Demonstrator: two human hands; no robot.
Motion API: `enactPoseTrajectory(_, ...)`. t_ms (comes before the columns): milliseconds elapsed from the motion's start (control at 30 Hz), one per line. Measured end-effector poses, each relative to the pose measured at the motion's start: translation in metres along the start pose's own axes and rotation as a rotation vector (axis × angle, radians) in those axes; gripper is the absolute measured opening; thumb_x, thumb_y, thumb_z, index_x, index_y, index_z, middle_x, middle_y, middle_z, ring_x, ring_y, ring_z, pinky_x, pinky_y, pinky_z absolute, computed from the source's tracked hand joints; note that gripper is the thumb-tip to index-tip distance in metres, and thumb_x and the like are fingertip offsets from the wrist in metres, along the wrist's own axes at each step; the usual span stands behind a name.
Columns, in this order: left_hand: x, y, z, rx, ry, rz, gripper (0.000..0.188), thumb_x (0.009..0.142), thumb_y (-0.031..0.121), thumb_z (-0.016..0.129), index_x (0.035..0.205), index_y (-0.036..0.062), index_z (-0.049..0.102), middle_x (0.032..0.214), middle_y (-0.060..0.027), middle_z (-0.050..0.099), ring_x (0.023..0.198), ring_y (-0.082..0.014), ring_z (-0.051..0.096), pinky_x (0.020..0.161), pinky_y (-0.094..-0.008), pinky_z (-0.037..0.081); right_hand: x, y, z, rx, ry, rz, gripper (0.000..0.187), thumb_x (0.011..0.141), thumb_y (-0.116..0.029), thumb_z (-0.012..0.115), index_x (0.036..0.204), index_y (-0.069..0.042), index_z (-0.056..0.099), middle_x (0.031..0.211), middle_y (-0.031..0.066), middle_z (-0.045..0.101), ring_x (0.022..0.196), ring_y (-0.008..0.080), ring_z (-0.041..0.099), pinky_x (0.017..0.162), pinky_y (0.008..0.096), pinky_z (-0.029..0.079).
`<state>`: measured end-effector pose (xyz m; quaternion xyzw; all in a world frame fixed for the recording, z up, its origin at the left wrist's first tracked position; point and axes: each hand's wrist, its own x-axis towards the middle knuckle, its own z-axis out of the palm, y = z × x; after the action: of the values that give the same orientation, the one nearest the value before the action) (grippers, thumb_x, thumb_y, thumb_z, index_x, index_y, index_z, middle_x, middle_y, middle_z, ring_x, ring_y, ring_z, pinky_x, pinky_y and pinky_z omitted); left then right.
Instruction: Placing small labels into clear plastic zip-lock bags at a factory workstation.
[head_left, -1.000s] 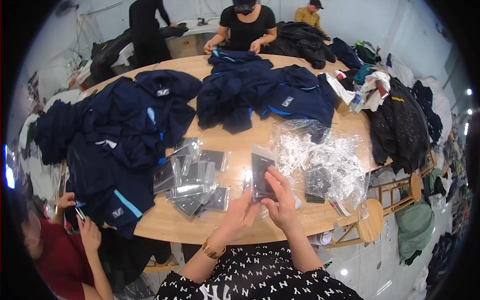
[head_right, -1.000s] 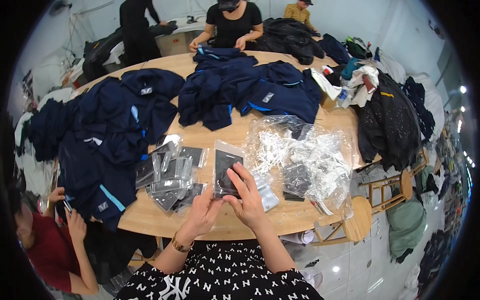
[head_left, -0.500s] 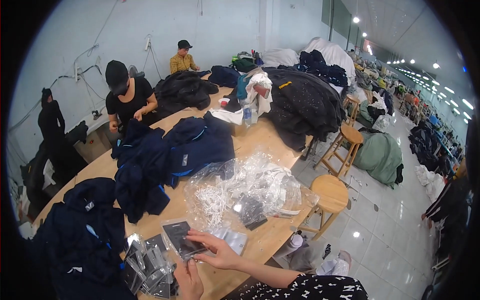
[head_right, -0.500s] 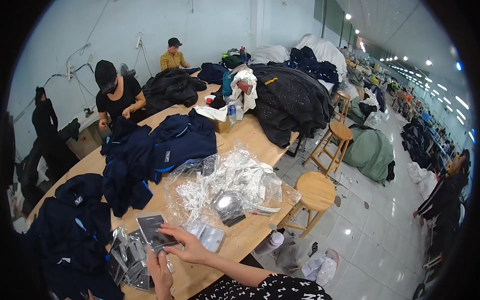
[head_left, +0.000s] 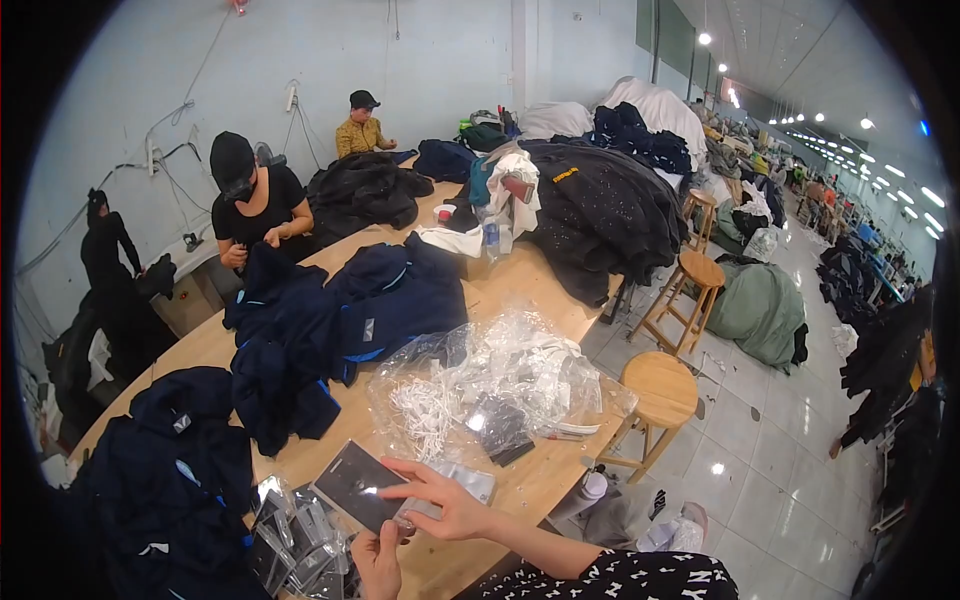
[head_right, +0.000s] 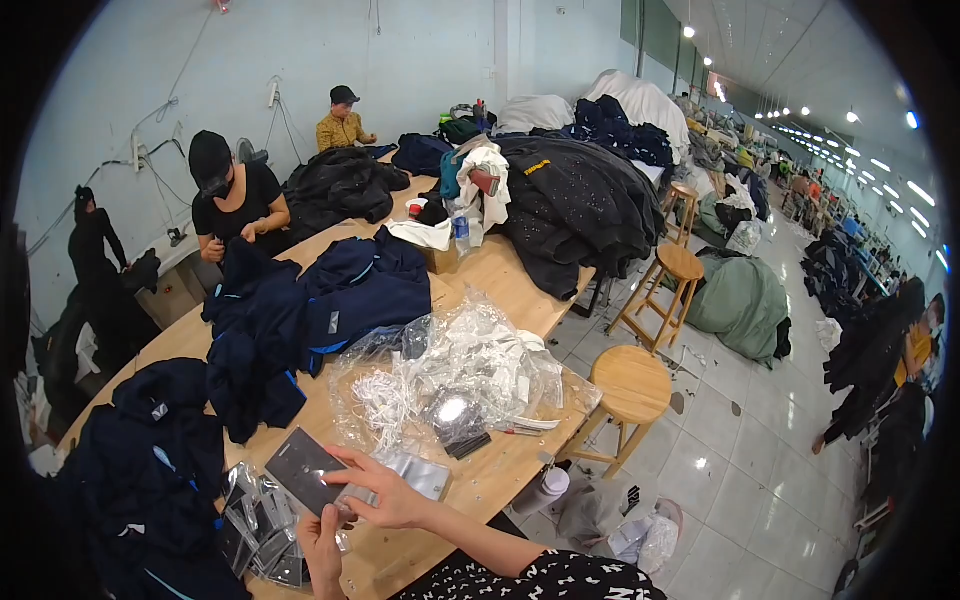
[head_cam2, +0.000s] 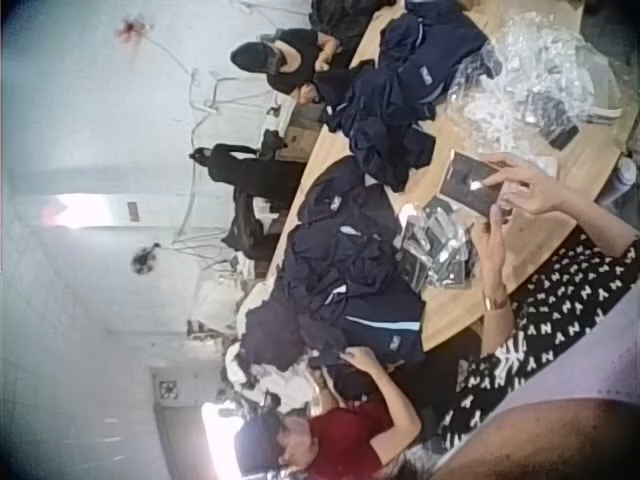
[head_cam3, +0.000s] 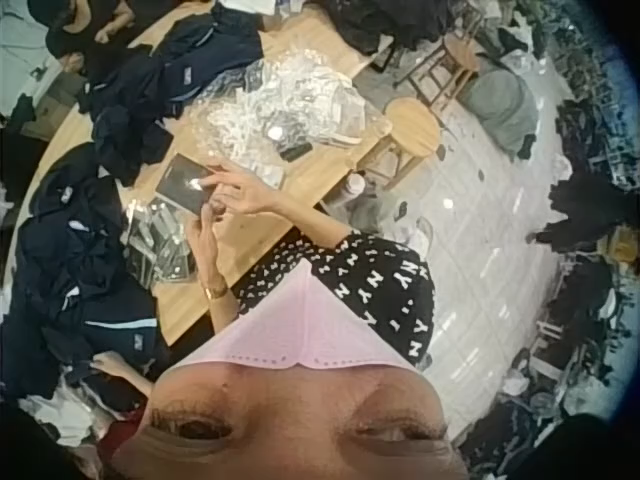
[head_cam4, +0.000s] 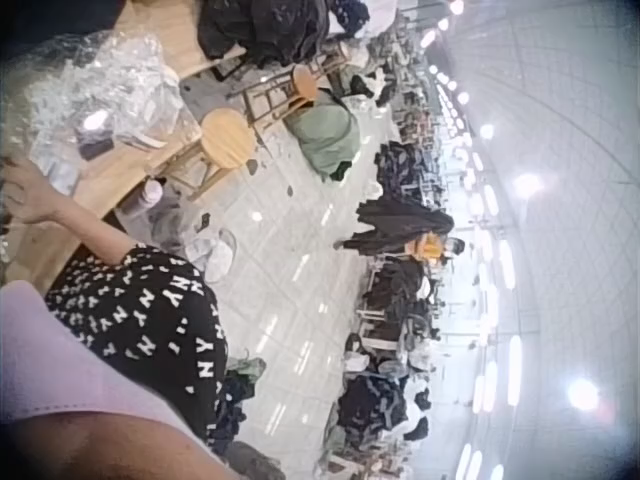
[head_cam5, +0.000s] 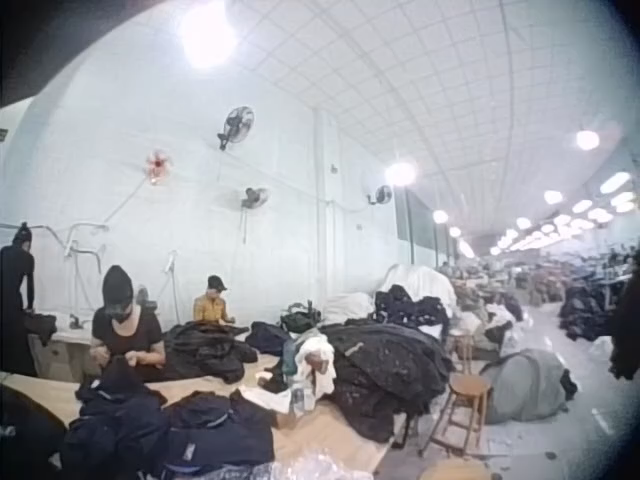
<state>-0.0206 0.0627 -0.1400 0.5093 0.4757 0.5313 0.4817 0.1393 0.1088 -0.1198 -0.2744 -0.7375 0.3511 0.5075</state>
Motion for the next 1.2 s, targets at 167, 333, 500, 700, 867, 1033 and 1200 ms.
enactPoseTrajectory(167,-0.002,-0.001,0.003,0.033,0.153,0.072,0.022,0.088,0.020,0.053,0.083,-0.0006,0.058,0.067,-0.0056,0.060,0.059,-0.0116,0.056,0.056,-0.0238,0.044,-0.009,0.017,0.015,0.766,0.284,0.309,0.025,0.082,-0.005,0.055,0.107,-0.004,0.057,0.119,0.0084,0.049,0.108,0.0163,0.049,0.087,0.0270,0.041)
enactPoseTrajectory(333,-0.001,-0.012,0.003,0.183,0.197,0.182,0.014,0.086,0.014,0.055,0.085,-0.0003,0.059,0.069,-0.0057,0.061,0.060,-0.0106,0.055,0.056,-0.0235,0.044,-0.010,0.031,0.015,0.625,0.126,0.579,0.013,0.085,-0.014,0.058,0.087,-0.001,0.057,0.072,-0.0024,0.057,0.067,0.0040,0.053,0.063,0.0196,0.044)
enactPoseTrajectory(500,0.001,-0.015,-0.002,0.055,0.139,0.062,0.015,0.083,0.013,0.059,0.089,-0.0008,0.060,0.074,-0.0059,0.062,0.064,-0.0110,0.057,0.058,-0.0232,0.044,-0.010,0.023,0.013,0.498,0.101,0.540,0.012,0.085,-0.014,0.058,0.085,-0.002,0.058,0.075,-0.0015,0.058,0.069,0.0038,0.053,0.063,0.0191,0.044)
enactPoseTrajectory(700,-0.001,0.000,0.017,-0.096,0.195,0.119,0.014,0.080,0.005,0.060,0.092,-0.0033,0.061,0.080,-0.0055,0.063,0.071,-0.0104,0.058,0.065,-0.0234,0.045,-0.009,0.019,0.026,0.638,0.114,0.553,0.013,0.084,-0.015,0.059,0.081,-0.002,0.057,0.068,-0.0041,0.054,0.062,0.0016,0.050,0.055,0.0172,0.040)
enactPoseTrajectory(867,-0.007,-0.001,0.016,0.029,0.251,0.111,0.013,0.080,0.002,0.059,0.092,-0.0041,0.062,0.084,-0.0068,0.064,0.076,-0.0107,0.059,0.068,-0.0217,0.045,-0.015,0.024,0.032,0.669,0.090,0.597,0.011,0.083,-0.013,0.060,0.081,-0.003,0.058,0.069,-0.0039,0.056,0.063,0.0013,0.050,0.055,0.0176,0.041)
enactPoseTrajectory(1033,-0.003,-0.004,0.000,0.084,0.214,-0.040,0.011,0.082,0.010,0.061,0.084,-0.0018,0.061,0.069,0.0023,0.055,0.062,-0.0026,0.046,0.053,-0.0181,0.038,-0.007,0.016,0.022,0.545,0.162,0.667,0.011,0.083,-0.012,0.060,0.088,-0.002,0.060,0.072,0.0004,0.060,0.063,0.0056,0.055,0.057,0.0199,0.044)
enactPoseTrajectory(1200,-0.001,-0.001,0.008,-0.034,0.297,-0.018,0.013,0.083,0.009,0.060,0.089,-0.0018,0.061,0.074,0.0011,0.059,0.065,-0.0031,0.049,0.056,-0.0186,0.040,-0.011,0.019,0.026,0.714,0.145,0.682,0.012,0.085,-0.013,0.057,0.082,-0.002,0.056,0.067,0.0017,0.057,0.058,0.0076,0.052,0.054,0.0213,0.042)
